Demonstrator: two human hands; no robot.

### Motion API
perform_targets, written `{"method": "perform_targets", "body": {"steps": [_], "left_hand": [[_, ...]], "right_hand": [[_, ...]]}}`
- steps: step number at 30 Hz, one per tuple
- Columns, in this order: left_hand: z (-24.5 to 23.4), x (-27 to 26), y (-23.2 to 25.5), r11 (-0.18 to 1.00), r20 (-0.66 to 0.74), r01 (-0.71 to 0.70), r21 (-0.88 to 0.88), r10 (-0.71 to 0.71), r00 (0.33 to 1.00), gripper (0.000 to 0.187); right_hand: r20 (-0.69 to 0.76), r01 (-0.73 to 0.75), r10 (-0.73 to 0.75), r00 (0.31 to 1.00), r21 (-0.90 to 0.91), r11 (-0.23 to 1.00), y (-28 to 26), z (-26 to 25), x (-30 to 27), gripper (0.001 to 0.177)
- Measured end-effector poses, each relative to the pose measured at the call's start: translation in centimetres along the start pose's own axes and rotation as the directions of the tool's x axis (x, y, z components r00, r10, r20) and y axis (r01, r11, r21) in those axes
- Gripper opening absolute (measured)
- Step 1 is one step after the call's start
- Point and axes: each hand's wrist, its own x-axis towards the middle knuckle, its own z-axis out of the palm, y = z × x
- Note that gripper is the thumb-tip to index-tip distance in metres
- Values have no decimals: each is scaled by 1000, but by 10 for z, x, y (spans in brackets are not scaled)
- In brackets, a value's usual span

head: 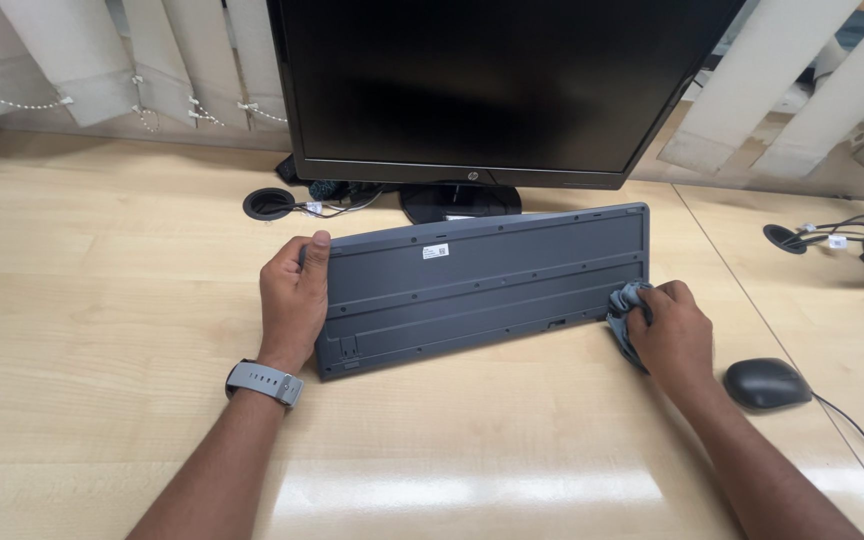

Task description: The person wipes the top, bottom, and edges of a black keyboard with a cloth before cleaning the base and back of a computer monitor.

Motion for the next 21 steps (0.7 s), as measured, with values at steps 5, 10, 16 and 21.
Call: {"method": "perform_targets", "body": {"steps": [5,10,16,21], "left_hand": [[0,1,2,1000,-1,-3,-6,3,1000,56],[1,2,-2,1000,-2,15,-11,-16,1000,57],[-2,0,1,999,0,-42,-12,42,999,55],[-10,-14,23,986,105,-140,-91,149,983,52]], "right_hand": [[12,-19,18,1000,7,1000,34,-5,26,29],[158,-469,443,882,372,801,45,11,56,29],[514,-610,350,783,743,276,50,14,58,23],[462,-546,337,820,808,222,54,-7,25,20]]}}
